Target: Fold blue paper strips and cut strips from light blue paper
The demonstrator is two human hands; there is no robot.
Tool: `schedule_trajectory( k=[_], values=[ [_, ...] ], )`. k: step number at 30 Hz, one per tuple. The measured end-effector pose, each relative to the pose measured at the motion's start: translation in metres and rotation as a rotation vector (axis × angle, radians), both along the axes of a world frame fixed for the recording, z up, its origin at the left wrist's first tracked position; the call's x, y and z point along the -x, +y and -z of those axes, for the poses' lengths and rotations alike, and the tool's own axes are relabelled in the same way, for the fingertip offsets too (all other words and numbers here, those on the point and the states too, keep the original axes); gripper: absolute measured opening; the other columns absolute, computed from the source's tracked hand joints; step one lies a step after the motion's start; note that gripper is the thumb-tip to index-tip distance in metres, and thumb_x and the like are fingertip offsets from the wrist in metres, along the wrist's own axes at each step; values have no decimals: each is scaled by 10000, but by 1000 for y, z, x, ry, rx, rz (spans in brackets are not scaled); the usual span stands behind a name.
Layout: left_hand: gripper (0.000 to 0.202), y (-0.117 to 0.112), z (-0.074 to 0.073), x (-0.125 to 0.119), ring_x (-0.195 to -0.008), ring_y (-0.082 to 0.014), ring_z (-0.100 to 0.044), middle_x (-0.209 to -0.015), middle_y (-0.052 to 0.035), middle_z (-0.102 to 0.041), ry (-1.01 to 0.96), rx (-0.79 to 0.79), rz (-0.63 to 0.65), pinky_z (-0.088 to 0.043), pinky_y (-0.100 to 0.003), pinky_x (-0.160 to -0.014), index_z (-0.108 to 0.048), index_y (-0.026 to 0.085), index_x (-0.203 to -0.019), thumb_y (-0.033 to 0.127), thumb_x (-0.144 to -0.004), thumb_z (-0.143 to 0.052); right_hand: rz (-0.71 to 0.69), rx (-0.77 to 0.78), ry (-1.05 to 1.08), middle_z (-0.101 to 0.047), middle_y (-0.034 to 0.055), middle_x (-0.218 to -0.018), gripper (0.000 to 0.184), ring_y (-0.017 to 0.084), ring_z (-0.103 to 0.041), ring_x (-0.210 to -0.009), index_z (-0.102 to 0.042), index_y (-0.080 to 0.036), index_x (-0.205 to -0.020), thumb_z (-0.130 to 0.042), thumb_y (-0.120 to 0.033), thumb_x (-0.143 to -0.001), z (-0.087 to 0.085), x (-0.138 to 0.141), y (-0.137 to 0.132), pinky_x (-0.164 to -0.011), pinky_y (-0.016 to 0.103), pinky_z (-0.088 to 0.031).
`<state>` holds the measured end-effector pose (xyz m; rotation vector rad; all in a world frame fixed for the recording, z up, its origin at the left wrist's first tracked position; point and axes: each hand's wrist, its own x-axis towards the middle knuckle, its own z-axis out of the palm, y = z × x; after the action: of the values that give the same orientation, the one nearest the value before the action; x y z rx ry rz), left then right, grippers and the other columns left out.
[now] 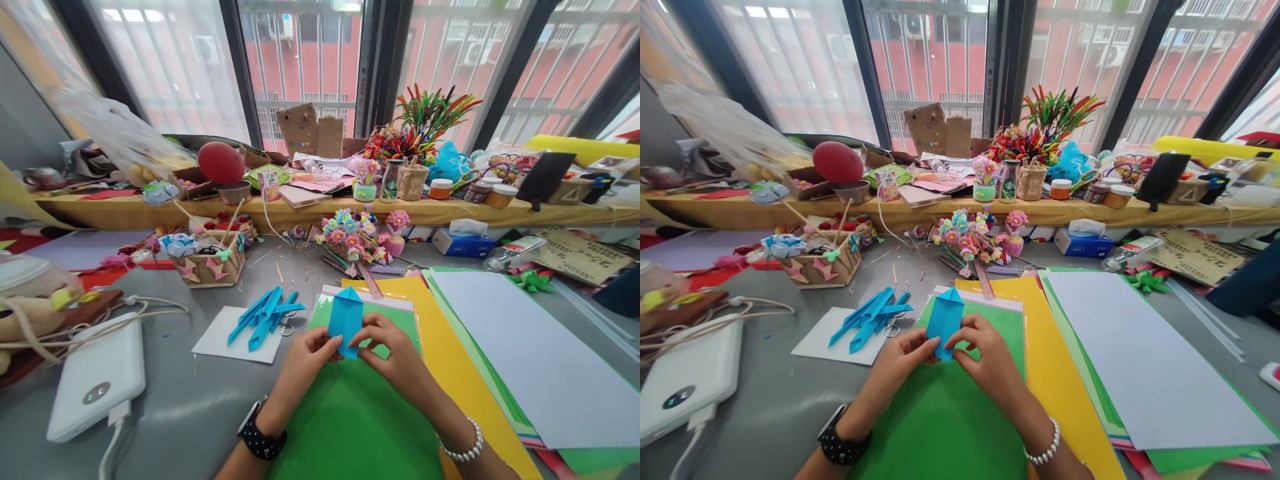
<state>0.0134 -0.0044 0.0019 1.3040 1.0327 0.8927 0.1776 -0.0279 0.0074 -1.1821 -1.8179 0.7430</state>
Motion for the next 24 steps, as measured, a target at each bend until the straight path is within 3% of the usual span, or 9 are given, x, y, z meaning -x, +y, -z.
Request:
schedule_trajectory(
  k=[12, 16, 24],
  values=[
    [203, -3, -2, -1, -549, -127, -514, -527, 29, -529, 68, -47, 34, -398, -204, -531, -587, 150, -596, 336, -676, -598, -82, 106, 43, -530, 17, -863, 187, 165, -529, -806, -673, -280, -759, -613, -119, -685, -1, -3, 2, -665, 279, -465],
    [209, -3, -2, -1, -556, -137, -542, -522, 23, -552, 66, -44, 30, -417, -216, -544, -575, 155, -589, 347, -662, -612, -5, 128, 116, -530, 5, -734, 60, 147, -531, -699, -673, -255, -707, -615, -246, -715, 1, 0, 1, -608, 254, -453],
    [266, -1, 3, -1, -568, -147, -592, -561, 31, -589, -76, 33, 1, -459, -238, -553, -529, 152, -775, 320, -619, -665, 58, 189, 228, -580, 12, -733, 139, 156, -568, -712, -637, -191, -700, -570, -302, -747, 4, 7, 0, -594, 235, -450]
  ],
)
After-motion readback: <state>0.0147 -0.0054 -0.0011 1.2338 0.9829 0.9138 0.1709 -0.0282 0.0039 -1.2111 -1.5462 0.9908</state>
